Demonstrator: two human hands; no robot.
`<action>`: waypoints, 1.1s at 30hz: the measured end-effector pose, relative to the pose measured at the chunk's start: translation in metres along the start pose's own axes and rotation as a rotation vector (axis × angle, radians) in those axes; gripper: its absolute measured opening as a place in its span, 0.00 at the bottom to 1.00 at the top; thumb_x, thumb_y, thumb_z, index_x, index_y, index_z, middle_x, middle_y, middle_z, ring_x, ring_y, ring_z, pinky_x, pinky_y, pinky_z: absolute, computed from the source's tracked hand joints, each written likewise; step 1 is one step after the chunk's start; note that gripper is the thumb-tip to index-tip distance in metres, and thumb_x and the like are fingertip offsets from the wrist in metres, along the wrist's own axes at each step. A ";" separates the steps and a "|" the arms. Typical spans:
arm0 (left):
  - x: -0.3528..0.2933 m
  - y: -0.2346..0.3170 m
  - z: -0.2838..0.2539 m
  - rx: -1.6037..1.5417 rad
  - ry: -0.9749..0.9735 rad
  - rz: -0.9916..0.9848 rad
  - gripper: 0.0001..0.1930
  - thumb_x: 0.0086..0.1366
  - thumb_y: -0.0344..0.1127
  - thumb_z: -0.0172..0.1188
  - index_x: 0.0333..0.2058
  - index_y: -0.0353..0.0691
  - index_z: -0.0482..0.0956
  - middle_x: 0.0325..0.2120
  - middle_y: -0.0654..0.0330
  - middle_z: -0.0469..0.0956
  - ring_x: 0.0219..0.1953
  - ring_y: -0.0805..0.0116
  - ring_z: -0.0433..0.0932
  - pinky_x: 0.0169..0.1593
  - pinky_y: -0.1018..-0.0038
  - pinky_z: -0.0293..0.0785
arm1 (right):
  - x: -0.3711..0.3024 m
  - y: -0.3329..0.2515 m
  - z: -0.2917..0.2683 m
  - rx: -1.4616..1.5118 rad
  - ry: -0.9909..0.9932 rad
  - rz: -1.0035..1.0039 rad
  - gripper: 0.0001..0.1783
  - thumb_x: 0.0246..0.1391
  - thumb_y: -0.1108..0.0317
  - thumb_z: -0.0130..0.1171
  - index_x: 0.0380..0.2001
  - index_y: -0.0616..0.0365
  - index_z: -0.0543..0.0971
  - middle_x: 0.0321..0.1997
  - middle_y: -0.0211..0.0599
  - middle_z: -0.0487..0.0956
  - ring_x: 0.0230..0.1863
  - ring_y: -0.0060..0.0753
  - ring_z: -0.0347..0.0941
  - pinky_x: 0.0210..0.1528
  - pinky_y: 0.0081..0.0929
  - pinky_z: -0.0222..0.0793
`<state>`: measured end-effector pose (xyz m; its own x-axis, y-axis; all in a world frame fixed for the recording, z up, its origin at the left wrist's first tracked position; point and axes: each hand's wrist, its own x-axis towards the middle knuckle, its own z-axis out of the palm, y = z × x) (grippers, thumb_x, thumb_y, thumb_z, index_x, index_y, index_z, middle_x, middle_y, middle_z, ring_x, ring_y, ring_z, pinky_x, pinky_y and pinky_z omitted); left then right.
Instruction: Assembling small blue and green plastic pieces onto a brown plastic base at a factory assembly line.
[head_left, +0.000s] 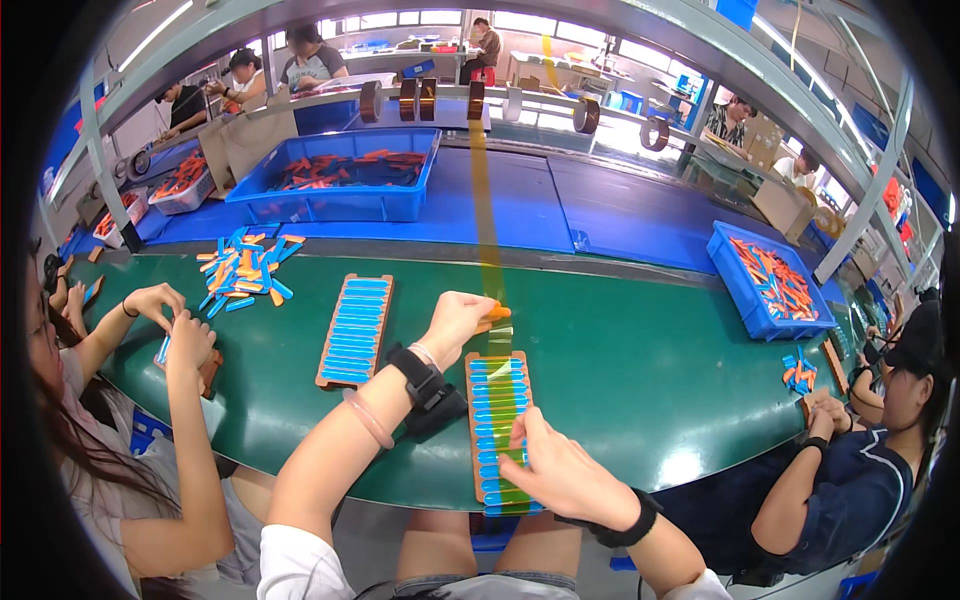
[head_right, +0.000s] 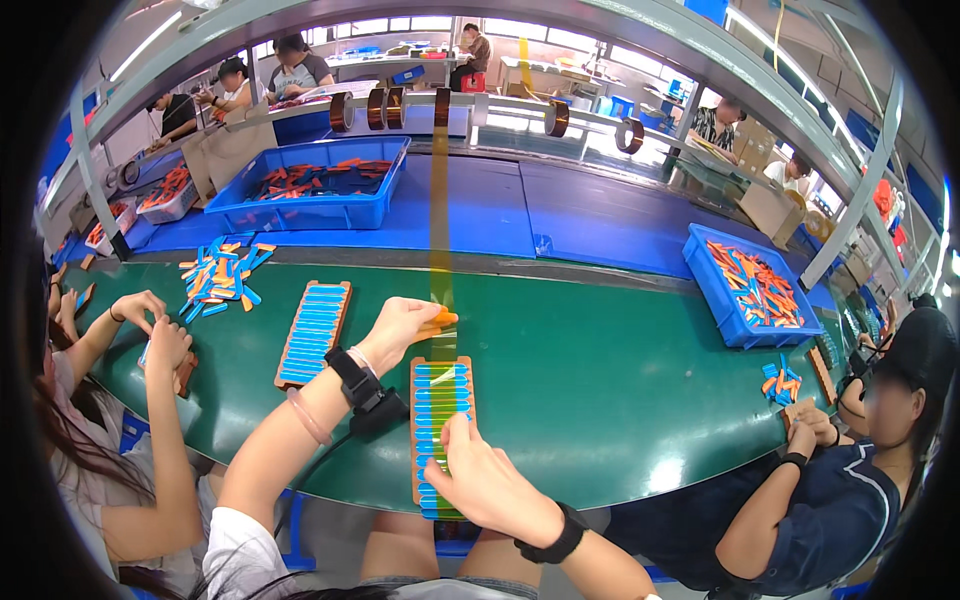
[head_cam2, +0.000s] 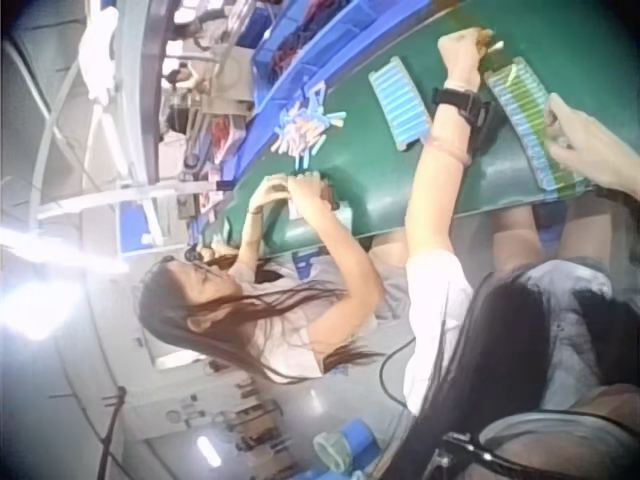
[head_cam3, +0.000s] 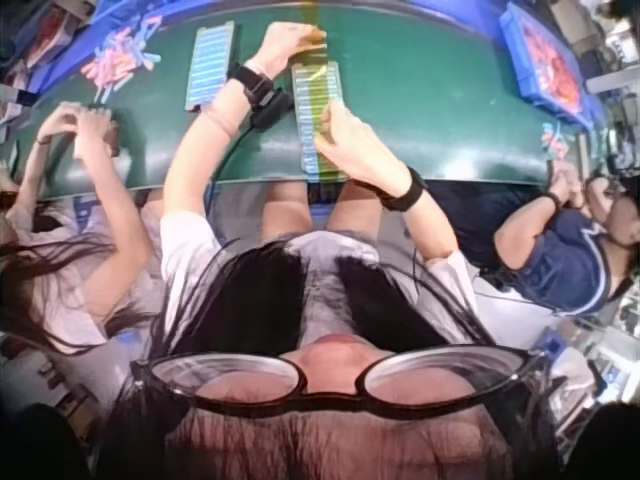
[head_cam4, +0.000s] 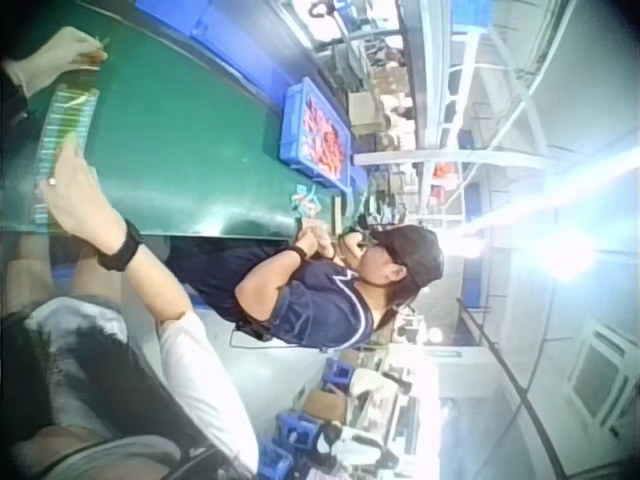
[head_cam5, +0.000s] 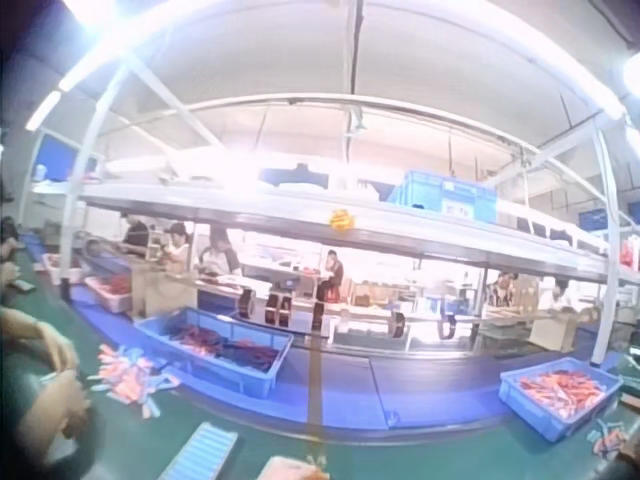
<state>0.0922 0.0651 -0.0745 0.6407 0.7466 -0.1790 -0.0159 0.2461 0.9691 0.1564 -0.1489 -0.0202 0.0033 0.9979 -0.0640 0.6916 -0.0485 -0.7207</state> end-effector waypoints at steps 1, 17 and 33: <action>-0.001 -0.003 0.004 0.091 0.041 0.060 0.12 0.61 0.32 0.48 0.36 0.27 0.74 0.33 0.54 0.77 0.37 0.71 0.75 0.43 0.77 0.70 | 0.005 0.006 0.003 -0.063 0.050 -0.062 0.15 0.50 0.66 0.49 0.34 0.62 0.58 0.35 0.52 0.71 0.28 0.48 0.74 0.29 0.33 0.67; -0.025 -0.006 0.019 0.320 0.186 0.192 0.13 0.58 0.32 0.51 0.35 0.25 0.73 0.30 0.50 0.78 0.34 0.66 0.77 0.38 0.75 0.71 | 0.131 0.025 -0.023 -0.091 0.250 0.113 0.17 0.47 0.63 0.49 0.31 0.70 0.63 0.31 0.58 0.72 0.35 0.54 0.71 0.36 0.37 0.67; -0.109 0.086 -0.002 -0.523 -0.266 0.007 0.20 0.62 0.43 0.44 0.45 0.32 0.65 0.41 0.52 0.71 0.42 0.64 0.72 0.45 0.68 0.69 | 0.060 0.062 -0.008 -0.338 0.251 -0.037 0.33 0.47 0.53 0.53 0.48 0.69 0.60 0.50 0.60 0.58 0.46 0.59 0.60 0.46 0.44 0.62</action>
<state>0.0195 0.0060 0.0277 0.8091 0.5848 -0.0587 -0.3540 0.5646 0.7456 0.2048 -0.0917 -0.0634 0.1206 0.9800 0.1582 0.8925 -0.0373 -0.4494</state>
